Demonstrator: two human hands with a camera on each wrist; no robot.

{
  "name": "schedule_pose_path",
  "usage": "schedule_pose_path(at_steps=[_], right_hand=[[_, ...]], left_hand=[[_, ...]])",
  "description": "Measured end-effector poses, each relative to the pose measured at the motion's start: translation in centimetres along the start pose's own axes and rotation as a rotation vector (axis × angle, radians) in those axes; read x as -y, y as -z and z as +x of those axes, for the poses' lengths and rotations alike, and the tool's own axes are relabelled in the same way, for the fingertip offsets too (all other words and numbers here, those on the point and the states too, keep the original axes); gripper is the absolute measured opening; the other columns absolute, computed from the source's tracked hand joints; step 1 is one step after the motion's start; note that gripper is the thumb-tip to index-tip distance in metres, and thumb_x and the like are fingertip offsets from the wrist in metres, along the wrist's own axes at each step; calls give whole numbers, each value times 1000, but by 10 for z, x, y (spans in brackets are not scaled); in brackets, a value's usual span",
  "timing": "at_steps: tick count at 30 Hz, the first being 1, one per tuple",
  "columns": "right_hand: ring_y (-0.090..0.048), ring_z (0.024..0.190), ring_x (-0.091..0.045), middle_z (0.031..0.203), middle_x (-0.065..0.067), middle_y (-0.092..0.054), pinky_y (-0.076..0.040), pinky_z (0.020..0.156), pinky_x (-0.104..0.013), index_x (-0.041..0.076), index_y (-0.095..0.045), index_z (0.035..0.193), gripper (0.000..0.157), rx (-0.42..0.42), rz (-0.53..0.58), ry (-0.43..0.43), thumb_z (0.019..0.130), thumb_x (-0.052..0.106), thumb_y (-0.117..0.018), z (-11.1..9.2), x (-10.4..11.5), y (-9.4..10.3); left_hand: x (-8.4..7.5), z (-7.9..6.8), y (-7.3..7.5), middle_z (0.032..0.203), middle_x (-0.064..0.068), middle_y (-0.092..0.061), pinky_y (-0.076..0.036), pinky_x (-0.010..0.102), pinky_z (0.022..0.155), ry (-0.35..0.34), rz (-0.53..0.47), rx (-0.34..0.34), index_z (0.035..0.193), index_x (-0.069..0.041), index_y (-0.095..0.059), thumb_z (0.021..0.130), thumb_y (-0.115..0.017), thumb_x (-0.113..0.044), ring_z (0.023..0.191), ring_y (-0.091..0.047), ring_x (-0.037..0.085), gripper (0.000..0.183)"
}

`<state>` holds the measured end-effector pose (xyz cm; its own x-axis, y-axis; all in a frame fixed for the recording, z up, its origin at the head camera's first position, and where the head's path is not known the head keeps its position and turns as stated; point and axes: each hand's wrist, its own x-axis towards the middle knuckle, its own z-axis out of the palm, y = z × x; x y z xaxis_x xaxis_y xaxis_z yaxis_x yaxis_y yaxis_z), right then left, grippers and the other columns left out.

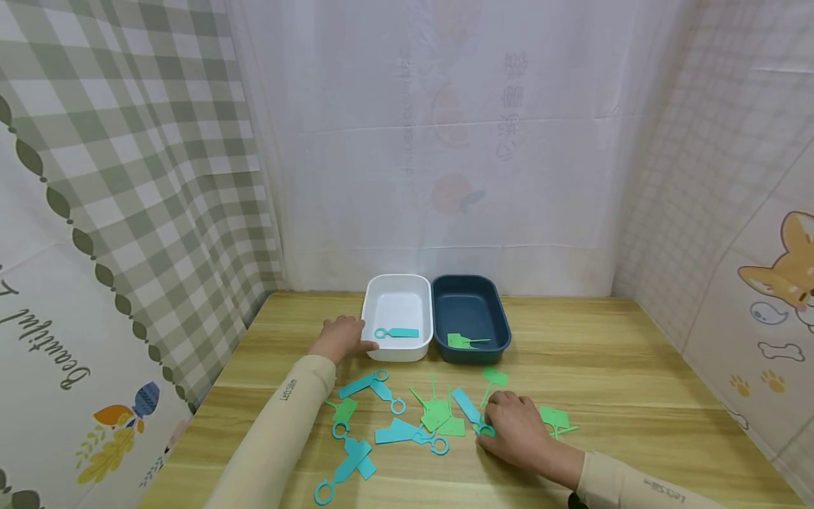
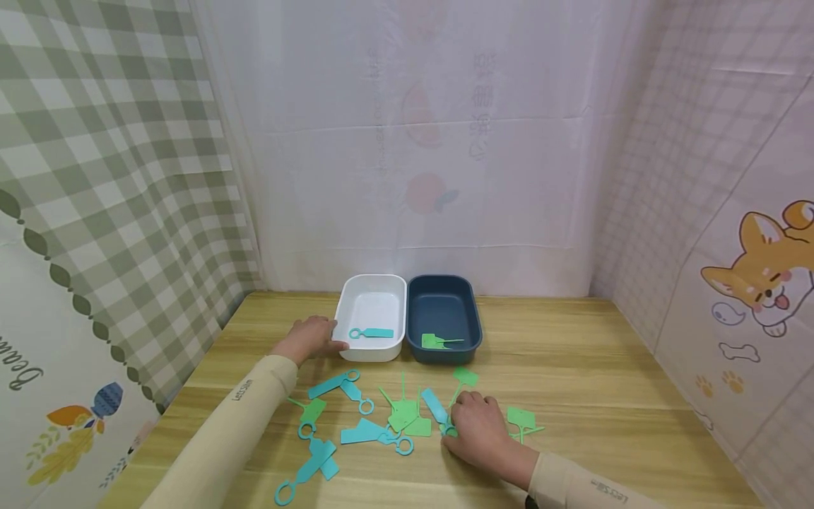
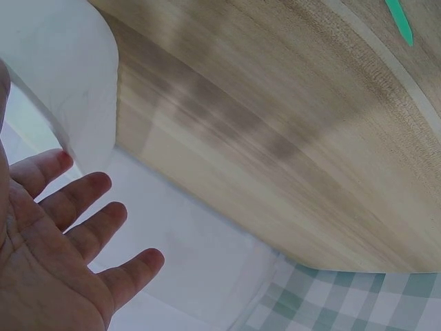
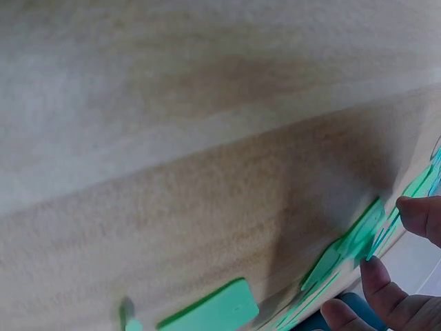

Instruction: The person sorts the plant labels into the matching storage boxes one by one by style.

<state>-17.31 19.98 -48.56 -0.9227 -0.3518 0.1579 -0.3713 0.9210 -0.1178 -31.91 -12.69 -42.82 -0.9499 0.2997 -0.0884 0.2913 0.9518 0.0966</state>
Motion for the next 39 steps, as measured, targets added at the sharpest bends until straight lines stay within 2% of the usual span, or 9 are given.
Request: schedule_pose_path(at_steps=[7,13,19,29,39], right_hand=[[-55,87,-25,87,3,-52,-46,83,-56,18,-58,69,27,5,4,-8,72,30,-82,2,-1,5],[-56,91,-25,90,3,-55,-46,83,-55,19,-59,70,20,-16,14,-16,70,25,-78,4,-1,9],[-56,93,-26,94,0,-58,-45,86,-55,18,-61,72,21,-39,18,-19,71,27,-80,6,-1,12],[-59,97,-30,102,-7,-63,-47,86,-56,16,-61,72,19,-75,3,-6,75,26,-77,13,3,16],[-61,98,-32,105,-9,-66,-48,85,-55,15,-65,75,17,-149,23,15,76,26,-78,25,9,22]], left_hand=[[1,1,-2,117,18,-63,-37,65,99,-5,7,-5,119,-1,-63,90,-67,-51,114,-55,38,58],[0,2,-1,116,18,-63,-36,65,99,-3,1,-2,118,-1,-64,91,-67,-50,113,-55,38,56],[-1,0,0,115,18,-63,-38,64,98,-5,10,-10,117,-1,-64,91,-67,-50,112,-56,37,56],[0,1,-2,116,19,-63,-38,65,98,-13,22,-22,117,-1,-64,91,-66,-52,113,-56,38,57],[0,0,-1,116,19,-64,-37,66,98,-15,11,-28,117,-1,-64,91,-66,-51,113,-56,38,57]])
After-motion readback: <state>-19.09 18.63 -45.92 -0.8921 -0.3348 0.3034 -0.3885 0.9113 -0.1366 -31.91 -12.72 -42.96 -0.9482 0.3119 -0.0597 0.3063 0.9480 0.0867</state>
